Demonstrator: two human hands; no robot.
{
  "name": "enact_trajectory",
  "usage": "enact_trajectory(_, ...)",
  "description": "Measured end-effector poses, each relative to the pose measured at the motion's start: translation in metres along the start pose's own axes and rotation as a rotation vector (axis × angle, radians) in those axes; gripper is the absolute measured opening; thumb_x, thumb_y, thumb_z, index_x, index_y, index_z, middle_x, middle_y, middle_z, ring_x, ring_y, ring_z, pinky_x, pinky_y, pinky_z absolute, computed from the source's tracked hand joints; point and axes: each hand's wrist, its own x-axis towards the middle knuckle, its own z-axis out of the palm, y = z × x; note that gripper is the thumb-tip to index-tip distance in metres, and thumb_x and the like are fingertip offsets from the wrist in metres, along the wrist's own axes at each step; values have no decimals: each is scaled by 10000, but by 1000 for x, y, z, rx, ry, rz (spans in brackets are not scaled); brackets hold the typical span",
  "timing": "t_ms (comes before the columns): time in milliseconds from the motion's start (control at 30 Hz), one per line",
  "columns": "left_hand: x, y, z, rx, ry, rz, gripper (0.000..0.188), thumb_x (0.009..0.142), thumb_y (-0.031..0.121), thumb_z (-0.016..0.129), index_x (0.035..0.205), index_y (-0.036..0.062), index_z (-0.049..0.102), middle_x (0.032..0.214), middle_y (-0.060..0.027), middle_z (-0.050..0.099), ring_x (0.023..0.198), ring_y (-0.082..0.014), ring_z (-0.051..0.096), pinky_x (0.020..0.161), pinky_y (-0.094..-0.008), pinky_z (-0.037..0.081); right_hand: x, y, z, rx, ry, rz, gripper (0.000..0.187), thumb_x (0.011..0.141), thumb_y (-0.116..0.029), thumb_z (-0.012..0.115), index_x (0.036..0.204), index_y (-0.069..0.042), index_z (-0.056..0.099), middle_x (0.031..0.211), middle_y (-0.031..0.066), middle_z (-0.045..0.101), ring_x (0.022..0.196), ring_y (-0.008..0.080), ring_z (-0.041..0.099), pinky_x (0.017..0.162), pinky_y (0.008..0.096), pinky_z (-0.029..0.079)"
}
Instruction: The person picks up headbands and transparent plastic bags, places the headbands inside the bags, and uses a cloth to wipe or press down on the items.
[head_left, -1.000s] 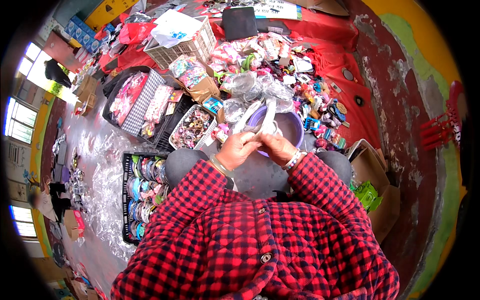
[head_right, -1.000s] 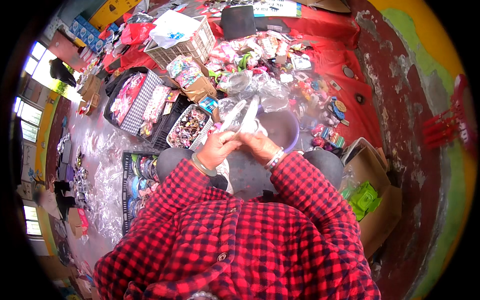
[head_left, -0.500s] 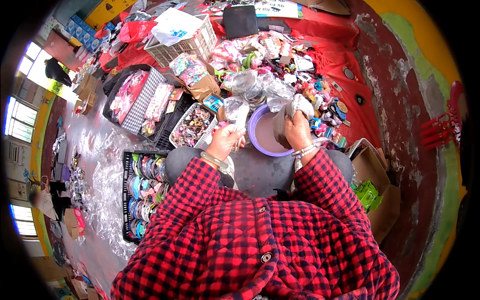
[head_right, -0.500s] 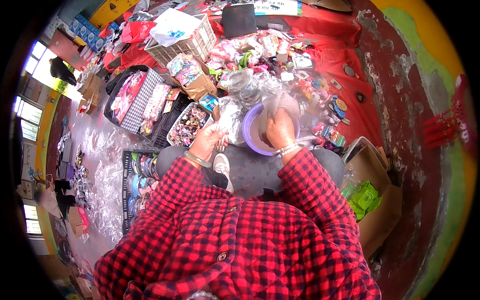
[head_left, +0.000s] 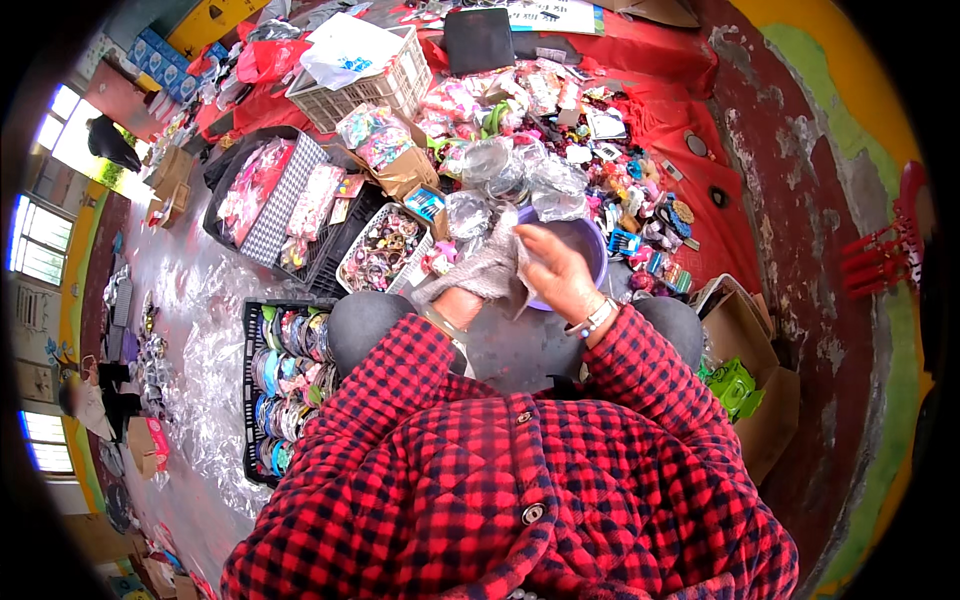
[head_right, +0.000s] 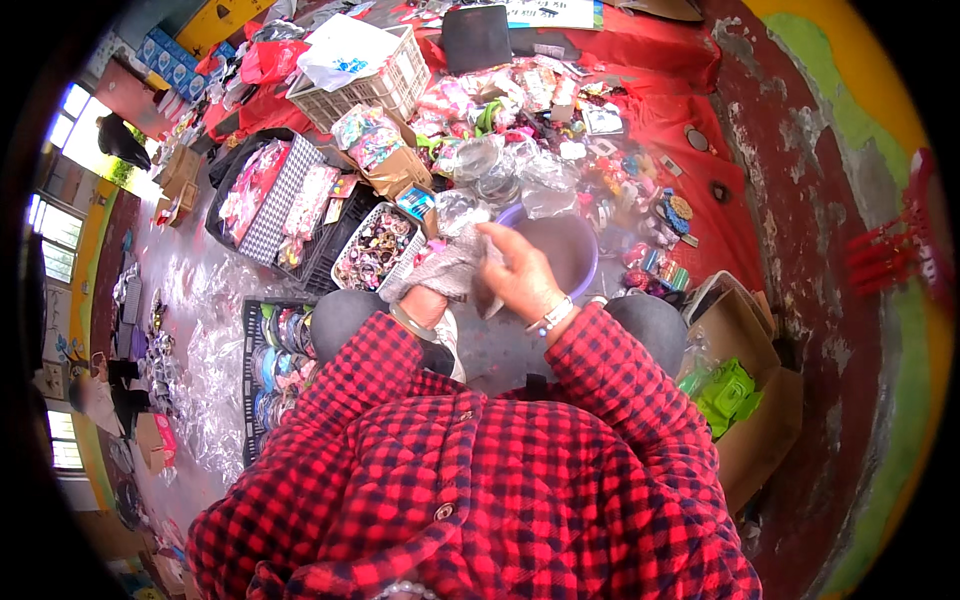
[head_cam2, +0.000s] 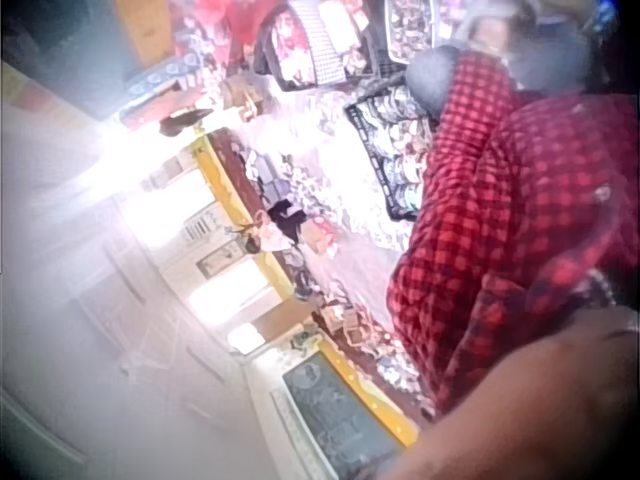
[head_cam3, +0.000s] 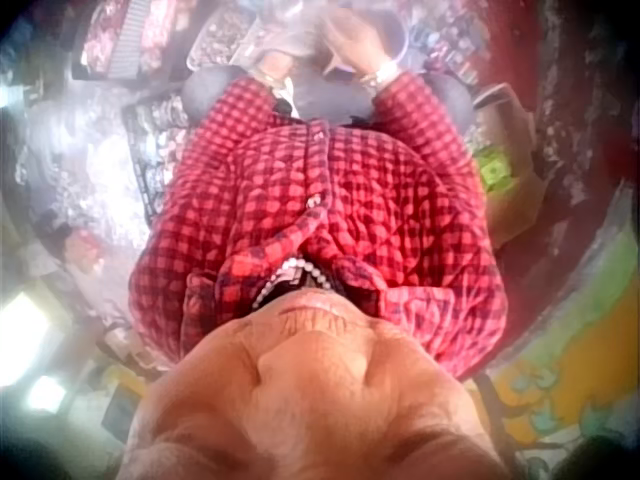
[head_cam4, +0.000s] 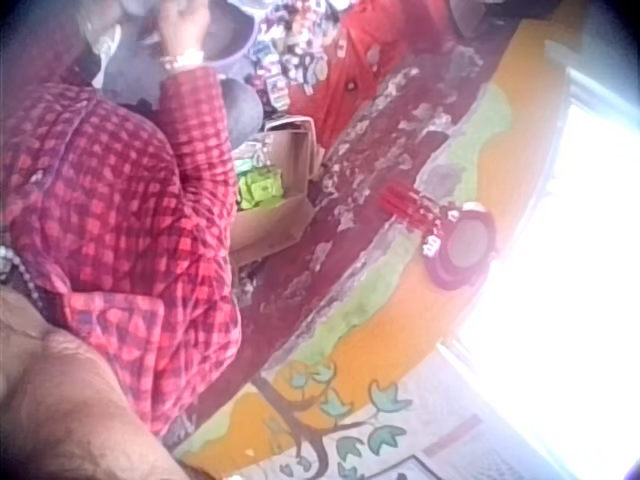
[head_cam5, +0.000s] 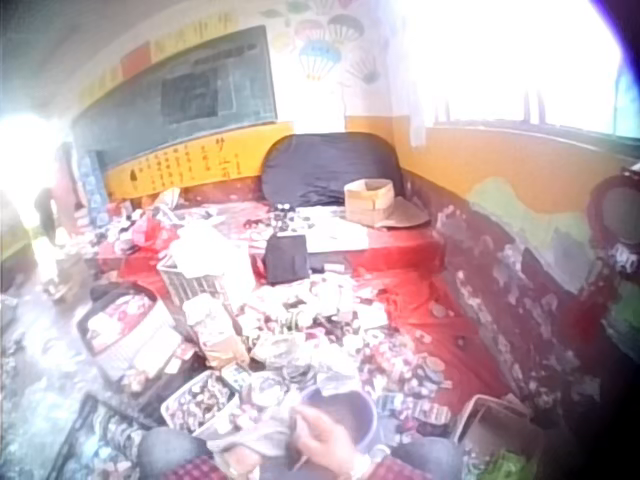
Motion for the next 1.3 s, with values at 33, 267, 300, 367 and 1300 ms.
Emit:
enact_trajectory(33,5,-2,-2,84,-9,14,232,824,127,555,1037,37,558,845,-50,590,741,-172,563,649,-285,468,4,11,-4,-22,79,52,425,804,-153,607,1193,-21,499,1051,122,596,928,160,576,815,281,453)
enact_trajectory(267,9,-30,-4,854,-187,-58,287,810,118,546,1083,32,533,946,-73,596,818,-185,569,684,-305,475,-4,8,12,334,-8,397,383,851,-195,596,1136,45,502,1067,98,582,985,149,534,859,258,415)
enact_trajectory(300,5,-31,-1,583,-187,-85,303,830,127,501,1117,29,505,1022,-95,567,897,-190,543,752,-304,457,-6,5,17,429,-8,394,377,855,-182,591,1145,39,496,1067,95,581,986,146,531,862,260,414)
enact_trajectory(367,-5,-23,6,11,-169,-140,341,894,165,381,1198,22,436,1156,-122,503,1042,-218,486,883,-318,411,-7,1,22,577,64,418,312,848,-91,578,1135,11,508,1038,84,593,952,153,551,851,283,433)
enact_trajectory(1300,-33,25,9,326,-270,381,213,768,34,600,979,45,627,1038,-120,582,1004,-289,533,889,-372,384,9,4,-9,1170,279,425,278,900,-254,489,1030,-14,545,962,112,610,894,248,591,829,409,477)
